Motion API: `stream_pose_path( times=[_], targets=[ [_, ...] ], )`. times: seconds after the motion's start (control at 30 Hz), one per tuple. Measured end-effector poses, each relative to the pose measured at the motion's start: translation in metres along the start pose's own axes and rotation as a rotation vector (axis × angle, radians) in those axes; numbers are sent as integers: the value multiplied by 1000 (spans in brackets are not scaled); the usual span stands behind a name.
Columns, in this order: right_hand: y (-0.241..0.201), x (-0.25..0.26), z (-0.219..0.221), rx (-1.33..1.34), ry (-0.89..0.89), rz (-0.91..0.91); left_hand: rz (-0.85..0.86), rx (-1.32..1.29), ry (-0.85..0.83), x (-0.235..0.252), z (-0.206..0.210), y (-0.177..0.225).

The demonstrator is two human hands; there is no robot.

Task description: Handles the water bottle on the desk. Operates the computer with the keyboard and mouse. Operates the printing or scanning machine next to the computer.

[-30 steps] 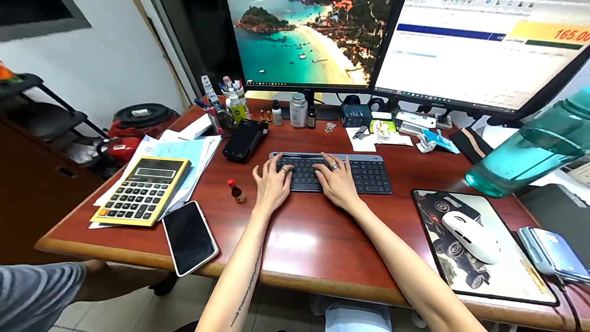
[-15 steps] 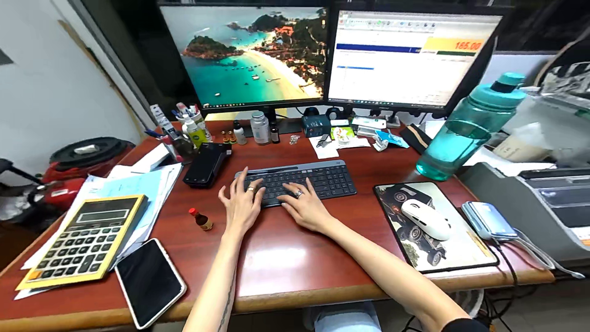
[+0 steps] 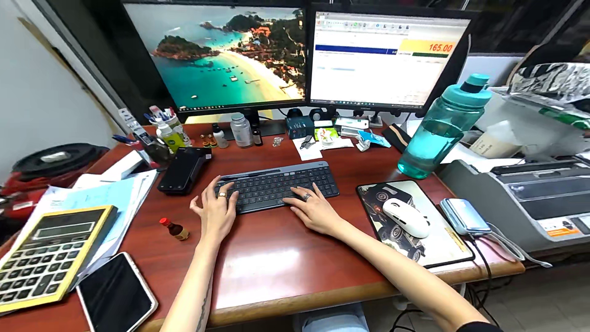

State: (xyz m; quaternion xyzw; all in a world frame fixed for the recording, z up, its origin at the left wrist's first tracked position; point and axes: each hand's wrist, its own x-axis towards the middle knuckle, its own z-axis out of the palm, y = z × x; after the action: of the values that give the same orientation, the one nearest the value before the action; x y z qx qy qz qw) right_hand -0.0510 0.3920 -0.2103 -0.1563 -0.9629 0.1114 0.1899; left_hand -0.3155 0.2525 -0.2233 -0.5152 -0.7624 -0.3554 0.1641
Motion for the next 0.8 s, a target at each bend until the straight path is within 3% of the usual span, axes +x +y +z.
stream_pose_path(
  times=[0.17, 0.8],
  targets=[
    [4, 3, 9, 38, 137, -24, -19, -7, 14, 0, -1, -1],
    [8, -1, 4, 23, 153, -7, 70, -4, 86, -2, -5, -1]
  ],
)
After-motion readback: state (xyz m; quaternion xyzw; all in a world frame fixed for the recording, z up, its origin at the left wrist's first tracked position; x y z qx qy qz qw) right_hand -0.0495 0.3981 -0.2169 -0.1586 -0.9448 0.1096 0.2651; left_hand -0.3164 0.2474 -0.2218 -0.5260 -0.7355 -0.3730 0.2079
